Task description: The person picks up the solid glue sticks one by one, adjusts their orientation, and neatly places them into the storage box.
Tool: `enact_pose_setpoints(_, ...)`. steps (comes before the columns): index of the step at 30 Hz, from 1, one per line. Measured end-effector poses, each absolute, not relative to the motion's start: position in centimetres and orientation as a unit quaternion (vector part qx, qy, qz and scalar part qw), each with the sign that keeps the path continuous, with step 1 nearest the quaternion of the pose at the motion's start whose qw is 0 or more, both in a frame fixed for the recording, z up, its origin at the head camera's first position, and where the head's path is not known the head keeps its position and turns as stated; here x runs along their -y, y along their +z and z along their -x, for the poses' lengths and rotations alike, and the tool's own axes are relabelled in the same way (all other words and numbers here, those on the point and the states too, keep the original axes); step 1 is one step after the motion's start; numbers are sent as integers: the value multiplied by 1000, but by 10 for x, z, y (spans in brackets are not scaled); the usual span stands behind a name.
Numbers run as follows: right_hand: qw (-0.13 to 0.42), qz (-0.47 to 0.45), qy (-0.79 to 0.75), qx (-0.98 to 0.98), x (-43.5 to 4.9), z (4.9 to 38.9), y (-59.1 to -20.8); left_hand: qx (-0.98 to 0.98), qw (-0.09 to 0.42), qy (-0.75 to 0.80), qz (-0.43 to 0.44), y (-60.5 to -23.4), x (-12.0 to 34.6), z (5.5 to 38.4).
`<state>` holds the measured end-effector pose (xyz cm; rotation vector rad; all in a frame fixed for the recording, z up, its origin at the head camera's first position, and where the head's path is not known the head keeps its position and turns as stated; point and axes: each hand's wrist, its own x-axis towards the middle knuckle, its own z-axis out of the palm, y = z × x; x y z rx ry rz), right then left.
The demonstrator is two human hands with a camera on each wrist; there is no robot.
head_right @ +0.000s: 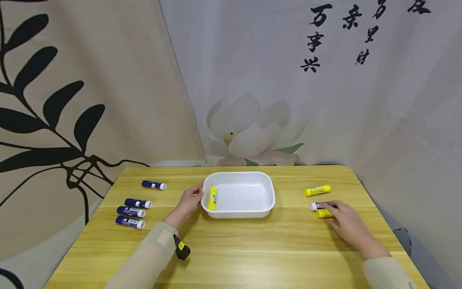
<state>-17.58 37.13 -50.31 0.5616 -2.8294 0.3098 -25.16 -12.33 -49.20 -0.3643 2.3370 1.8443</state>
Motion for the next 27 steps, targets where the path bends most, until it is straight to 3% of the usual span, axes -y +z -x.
enact_pose_setpoints(14,108,-226,72,965,-381,179,-504,-780,67,611,120,-492,125,251)
enact_pose_setpoints(21,61,-219,38,973,-379,181,-503,-782,64,608,124,-491,124,252)
enact_pose_setpoints(27,96,-231,41,967,-379,179,-505,-782,58,609,120,-491,122,252)
